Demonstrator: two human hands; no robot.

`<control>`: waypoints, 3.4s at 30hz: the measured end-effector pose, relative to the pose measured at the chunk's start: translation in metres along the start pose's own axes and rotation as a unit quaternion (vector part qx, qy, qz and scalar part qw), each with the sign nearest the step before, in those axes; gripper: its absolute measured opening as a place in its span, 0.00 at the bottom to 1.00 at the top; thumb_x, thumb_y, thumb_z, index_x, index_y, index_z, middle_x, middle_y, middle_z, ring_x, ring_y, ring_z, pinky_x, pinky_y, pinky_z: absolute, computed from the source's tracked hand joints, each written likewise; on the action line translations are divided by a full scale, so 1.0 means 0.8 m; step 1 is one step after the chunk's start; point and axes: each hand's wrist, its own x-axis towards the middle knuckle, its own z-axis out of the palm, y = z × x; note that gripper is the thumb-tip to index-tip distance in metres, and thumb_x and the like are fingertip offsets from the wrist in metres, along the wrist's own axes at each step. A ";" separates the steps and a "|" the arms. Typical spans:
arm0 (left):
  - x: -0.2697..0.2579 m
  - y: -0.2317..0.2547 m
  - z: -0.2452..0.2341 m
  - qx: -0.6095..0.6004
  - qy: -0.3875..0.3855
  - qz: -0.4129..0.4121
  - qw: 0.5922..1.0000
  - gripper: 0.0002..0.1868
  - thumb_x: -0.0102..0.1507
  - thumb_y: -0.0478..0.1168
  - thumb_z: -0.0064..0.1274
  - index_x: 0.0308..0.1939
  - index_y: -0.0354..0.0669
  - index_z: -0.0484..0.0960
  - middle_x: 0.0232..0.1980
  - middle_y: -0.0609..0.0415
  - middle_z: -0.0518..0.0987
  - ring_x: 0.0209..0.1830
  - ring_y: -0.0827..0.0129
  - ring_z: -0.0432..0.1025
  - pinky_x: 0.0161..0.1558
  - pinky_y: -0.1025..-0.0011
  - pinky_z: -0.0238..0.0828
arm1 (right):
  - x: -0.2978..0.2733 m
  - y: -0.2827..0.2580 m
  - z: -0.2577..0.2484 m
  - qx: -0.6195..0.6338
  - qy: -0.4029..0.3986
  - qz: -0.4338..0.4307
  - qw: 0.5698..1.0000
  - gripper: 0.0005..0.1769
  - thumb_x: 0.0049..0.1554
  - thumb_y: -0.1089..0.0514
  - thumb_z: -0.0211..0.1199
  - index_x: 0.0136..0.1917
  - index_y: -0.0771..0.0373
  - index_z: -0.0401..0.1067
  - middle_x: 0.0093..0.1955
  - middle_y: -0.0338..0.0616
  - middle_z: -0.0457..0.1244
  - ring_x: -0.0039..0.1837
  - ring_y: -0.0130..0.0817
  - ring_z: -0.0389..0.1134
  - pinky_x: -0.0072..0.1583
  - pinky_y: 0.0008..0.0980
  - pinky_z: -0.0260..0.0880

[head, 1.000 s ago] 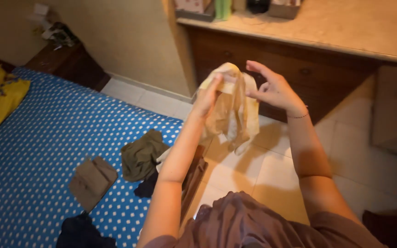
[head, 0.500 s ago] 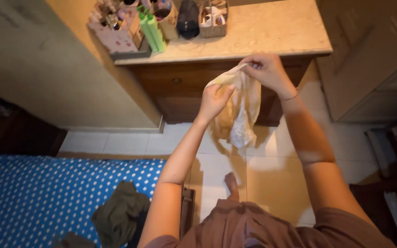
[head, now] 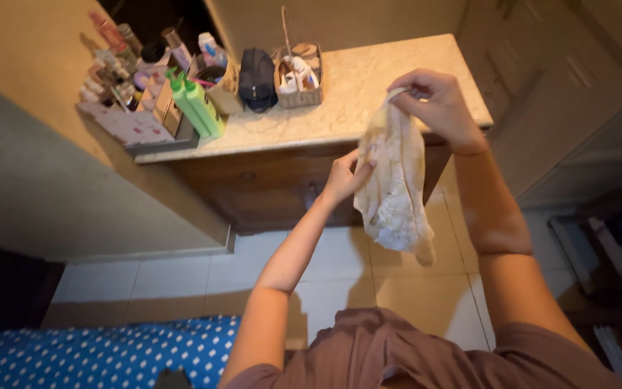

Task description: Folding various items of clothing on a counter and then placing them on a bed.

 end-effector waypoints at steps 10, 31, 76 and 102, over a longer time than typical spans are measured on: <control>0.097 0.024 0.024 0.138 0.041 0.108 0.984 0.15 0.72 0.44 0.45 0.56 0.44 0.83 0.48 0.43 0.82 0.45 0.49 0.77 0.42 0.62 0.74 | -0.007 0.141 -0.185 -0.056 0.170 0.044 0.983 0.07 0.67 0.65 0.66 0.57 0.70 0.77 0.49 0.38 0.69 0.50 0.19 0.68 0.52 0.20 0.69; 0.343 0.049 0.351 -0.323 -0.180 -0.055 0.927 0.20 0.74 0.53 0.43 0.44 0.38 0.76 0.31 0.55 0.78 0.27 0.73 0.77 0.31 0.72 0.77 | 0.205 0.378 -0.490 -0.091 0.218 0.019 0.971 0.06 0.69 0.65 0.57 0.59 0.64 0.71 0.52 0.43 0.68 0.50 0.30 0.73 0.51 0.33 0.76; 0.211 -0.379 0.042 -0.686 0.300 -0.347 0.564 0.15 0.72 0.42 0.45 0.53 0.30 0.77 0.45 0.41 0.83 0.44 0.62 0.80 0.45 0.73 0.83 | 0.025 0.490 -0.002 -0.261 -0.094 0.061 0.959 0.17 0.53 0.52 0.72 0.52 0.58 0.71 0.48 0.44 0.65 0.48 0.46 0.67 0.50 0.41 0.67; 0.311 -0.214 0.156 0.161 0.007 -0.124 0.979 0.15 0.65 0.39 0.54 0.56 0.49 0.81 0.41 0.44 0.84 0.40 0.49 0.78 0.42 0.64 0.73 | 0.063 0.476 -0.091 -0.283 -0.031 0.091 0.954 0.12 0.50 0.65 0.65 0.49 0.58 0.74 0.47 0.43 0.69 0.48 0.45 0.71 0.49 0.41 0.71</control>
